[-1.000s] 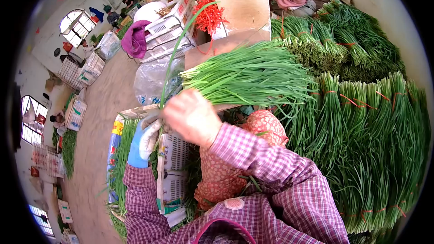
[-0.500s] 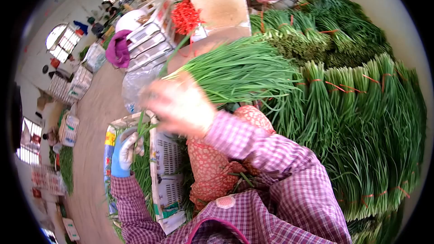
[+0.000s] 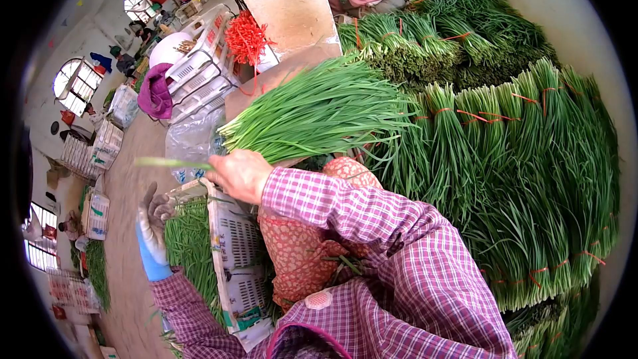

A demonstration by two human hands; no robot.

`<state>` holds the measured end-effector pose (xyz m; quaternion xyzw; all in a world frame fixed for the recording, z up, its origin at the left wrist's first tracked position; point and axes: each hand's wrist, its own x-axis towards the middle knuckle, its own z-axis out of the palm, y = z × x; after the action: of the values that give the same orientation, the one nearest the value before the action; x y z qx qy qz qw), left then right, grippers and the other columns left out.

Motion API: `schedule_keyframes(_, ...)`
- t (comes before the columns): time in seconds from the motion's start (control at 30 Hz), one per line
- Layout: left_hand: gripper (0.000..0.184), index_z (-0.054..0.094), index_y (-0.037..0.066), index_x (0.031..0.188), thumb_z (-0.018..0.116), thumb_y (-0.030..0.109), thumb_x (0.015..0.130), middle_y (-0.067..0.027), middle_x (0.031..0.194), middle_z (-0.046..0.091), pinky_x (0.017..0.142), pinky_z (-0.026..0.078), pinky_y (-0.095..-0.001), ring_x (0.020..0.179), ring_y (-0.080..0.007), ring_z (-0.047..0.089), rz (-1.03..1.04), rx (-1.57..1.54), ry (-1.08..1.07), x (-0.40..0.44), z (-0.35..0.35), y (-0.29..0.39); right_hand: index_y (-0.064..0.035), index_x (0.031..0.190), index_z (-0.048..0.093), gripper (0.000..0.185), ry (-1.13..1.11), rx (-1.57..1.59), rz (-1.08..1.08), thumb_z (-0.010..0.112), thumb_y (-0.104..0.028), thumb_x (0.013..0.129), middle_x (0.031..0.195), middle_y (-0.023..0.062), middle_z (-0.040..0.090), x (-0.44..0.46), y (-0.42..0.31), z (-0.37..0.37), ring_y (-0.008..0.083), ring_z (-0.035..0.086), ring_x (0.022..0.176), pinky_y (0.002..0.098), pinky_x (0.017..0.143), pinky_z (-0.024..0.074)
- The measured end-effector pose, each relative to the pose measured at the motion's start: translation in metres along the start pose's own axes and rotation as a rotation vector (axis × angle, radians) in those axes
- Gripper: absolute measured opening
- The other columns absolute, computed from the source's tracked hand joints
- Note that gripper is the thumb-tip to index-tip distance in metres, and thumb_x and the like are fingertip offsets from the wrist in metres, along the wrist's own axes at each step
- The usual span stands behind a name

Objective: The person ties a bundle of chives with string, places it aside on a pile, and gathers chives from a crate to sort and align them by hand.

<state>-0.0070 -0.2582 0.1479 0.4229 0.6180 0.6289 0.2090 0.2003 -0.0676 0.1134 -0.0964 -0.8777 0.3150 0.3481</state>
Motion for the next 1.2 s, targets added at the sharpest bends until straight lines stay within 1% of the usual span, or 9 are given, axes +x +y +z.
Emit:
schedule_keyframes(0.07,0.072,0.042,-0.001,0.137,0.042,0.057,0.095,-0.0089,0.100,0.060,0.065,0.050,-0.0271,0.080,-0.0142,0.059,0.011,-0.069,-0.031,-0.001,0.004,-0.016,-0.0026,0.094,0.062,0.031,-0.035,0.270,0.024,0.052,-0.032,0.094,0.075,0.0211,0.065,0.005,0.014,0.002,0.0401,0.064,0.073,0.0491,0.068,0.0498)
schedule_keyframes(0.33,0.040,0.055,0.002,0.117,0.053,0.036,0.096,-0.0010,0.075,0.055,0.058,0.048,-0.0283,0.062,-0.0102,0.053,-0.253,-0.387,-0.082,0.004,0.092,-0.018,-0.0064,0.099,0.062,0.037,-0.437,-0.065,-0.003,0.051,-0.041,0.094,0.075,0.0203,0.065,-0.001,0.020,-0.017,0.0379,0.064,0.076,0.0485,0.072,0.0503)
schedule_keyframes(0.5,0.030,0.057,0.002,0.117,0.052,0.024,0.098,-0.0023,0.079,0.059,0.065,0.049,-0.0309,0.066,-0.0129,0.056,-0.344,-0.843,-0.141,0.029,0.106,-0.067,-0.0121,0.101,0.062,0.029,-0.192,-0.393,-0.067,0.053,-0.038,0.093,0.072,0.0144,0.065,-0.001,0.056,-0.062,0.0324,0.065,0.064,0.0434,0.057,0.0514)
schedule_keyframes(0.7,0.022,0.061,0.008,0.109,0.056,0.025,0.095,-0.0020,0.084,0.061,0.069,0.051,-0.0320,0.073,-0.0138,0.058,-0.355,-0.924,-0.055,0.069,0.108,-0.119,-0.0178,0.098,0.063,0.018,0.051,-0.643,-0.198,0.057,-0.033,0.090,0.079,0.0057,0.062,0.023,0.121,-0.072,0.0286,0.064,0.062,0.0410,0.052,0.0499)
schedule_keyframes(0.8,0.018,0.061,0.007,0.100,0.059,0.024,0.093,-0.0049,0.088,0.064,0.070,0.054,-0.0313,0.079,-0.0147,0.062,-0.153,-0.451,0.210,0.084,0.093,-0.116,-0.0192,0.100,0.063,0.017,0.029,-0.672,-0.174,0.058,-0.031,0.089,0.079,0.0052,0.060,0.022,0.147,-0.058,0.0279,0.063,0.061,0.0397,0.051,0.0499)
schedule_keyframes(0.87,0.039,0.053,0.002,0.119,0.064,0.027,0.090,-0.0094,0.102,0.064,0.083,0.052,-0.0310,0.092,-0.0187,0.063,-0.016,-0.075,0.473,0.099,0.099,-0.111,-0.0203,0.102,0.064,0.017,0.037,-0.696,-0.167,0.058,-0.030,0.089,0.078,0.0051,0.059,0.018,0.163,-0.053,0.0271,0.063,0.061,0.0388,0.050,0.0496)
schedule_keyframes(0.93,0.078,0.039,-0.001,0.136,0.075,0.036,0.078,-0.0202,0.126,0.050,0.102,0.038,-0.0453,0.119,-0.0278,0.049,0.301,0.412,0.293,0.109,0.113,-0.104,-0.0210,0.102,0.064,0.017,0.013,-0.743,-0.111,0.059,-0.030,0.088,0.076,0.0056,0.058,0.014,0.170,-0.047,0.0264,0.062,0.060,0.0382,0.050,0.0495)
schedule_keyframes(1.03,0.124,0.023,0.001,0.145,0.080,0.062,0.053,-0.0211,0.146,0.028,0.112,0.020,-0.0528,0.136,-0.0367,0.026,0.599,1.105,-0.082,0.109,0.157,-0.092,-0.0203,0.100,0.065,0.016,0.060,-0.708,-0.124,0.060,-0.029,0.086,0.076,0.0042,0.057,0.008,0.177,-0.038,0.0244,0.063,0.064,0.0372,0.051,0.0501)
schedule_keyframes(1.2,0.134,0.017,-0.001,0.147,0.078,0.068,0.049,-0.0219,0.148,0.026,0.112,0.019,-0.0547,0.140,-0.0372,0.023,0.453,1.334,-0.464,0.150,0.190,-0.113,-0.0164,0.092,0.063,0.019,0.105,-0.735,-0.134,0.066,-0.031,0.081,0.080,0.0031,0.055,0.004,0.173,-0.034,0.0219,0.061,0.075,0.0350,0.053,0.0507)
